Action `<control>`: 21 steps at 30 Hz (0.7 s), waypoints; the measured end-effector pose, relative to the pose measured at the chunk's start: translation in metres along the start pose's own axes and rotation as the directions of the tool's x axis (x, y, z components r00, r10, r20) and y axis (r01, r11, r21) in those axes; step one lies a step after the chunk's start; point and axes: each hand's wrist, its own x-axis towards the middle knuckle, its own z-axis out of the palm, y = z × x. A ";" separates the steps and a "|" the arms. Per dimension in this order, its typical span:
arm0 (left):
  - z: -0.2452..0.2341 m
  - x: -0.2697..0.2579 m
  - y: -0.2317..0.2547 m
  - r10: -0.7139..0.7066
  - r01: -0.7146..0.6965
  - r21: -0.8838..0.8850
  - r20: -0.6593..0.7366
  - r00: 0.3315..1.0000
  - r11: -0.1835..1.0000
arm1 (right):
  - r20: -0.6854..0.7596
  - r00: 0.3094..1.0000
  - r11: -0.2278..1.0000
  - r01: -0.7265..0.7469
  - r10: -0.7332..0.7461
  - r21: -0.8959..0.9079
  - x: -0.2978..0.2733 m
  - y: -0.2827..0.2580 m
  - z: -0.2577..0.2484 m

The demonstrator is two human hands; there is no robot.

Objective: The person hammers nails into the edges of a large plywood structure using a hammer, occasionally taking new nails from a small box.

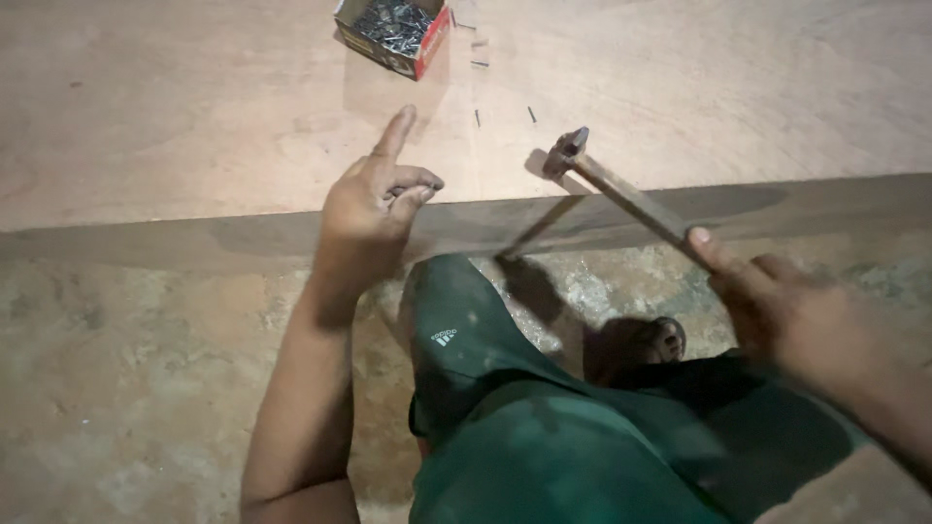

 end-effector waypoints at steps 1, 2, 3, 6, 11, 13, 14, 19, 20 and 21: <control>0.000 0.000 0.000 -0.008 0.008 -0.004 0.001 1.000 1.000 | -0.083 0.997 0.999 0.005 -0.001 0.053 -0.001 0.001 -0.005; 0.001 0.001 -0.002 -0.010 0.010 -0.003 -0.001 1.000 1.000 | -0.108 0.994 0.997 0.004 0.004 0.079 -0.001 0.000 -0.009; 0.002 -0.001 -0.003 -0.008 0.008 0.013 0.000 1.000 1.000 | -0.122 0.992 0.994 0.004 0.009 0.111 -0.003 -0.003 -0.012; 0.003 0.000 -0.004 0.048 -0.046 0.101 -0.013 0.999 0.994 | -0.233 0.971 0.984 0.084 -0.046 0.158 0.000 -0.011 -0.020; 0.007 -0.002 -0.007 -0.078 0.078 0.090 0.003 0.997 0.993 | -0.116 0.988 0.989 0.115 -0.104 0.088 0.013 -0.022 -0.030; 0.007 -0.003 -0.007 -0.045 0.046 0.100 -0.021 0.999 0.994 | -0.089 0.988 0.990 0.128 -0.123 0.051 0.017 -0.028 -0.035; 0.007 -0.003 -0.007 -0.027 0.030 0.105 -0.032 0.999 0.994 | -0.075 0.991 0.992 0.115 -0.111 0.051 0.020 -0.031 -0.038; 0.010 -0.002 -0.010 -0.064 0.065 0.099 -0.020 0.998 0.993 | 0.099 0.995 1.000 0.006 -0.004 -0.022 0.028 -0.042 -0.047; 0.009 -0.002 -0.009 -0.074 0.075 0.087 -0.020 0.997 0.993 | 0.096 0.995 0.999 0.025 -0.023 -0.025 0.029 -0.043 -0.047; 0.010 -0.002 -0.008 -0.093 0.095 0.097 -0.026 0.995 0.991 | 0.091 0.995 0.999 0.041 -0.039 -0.028 0.030 -0.043 -0.047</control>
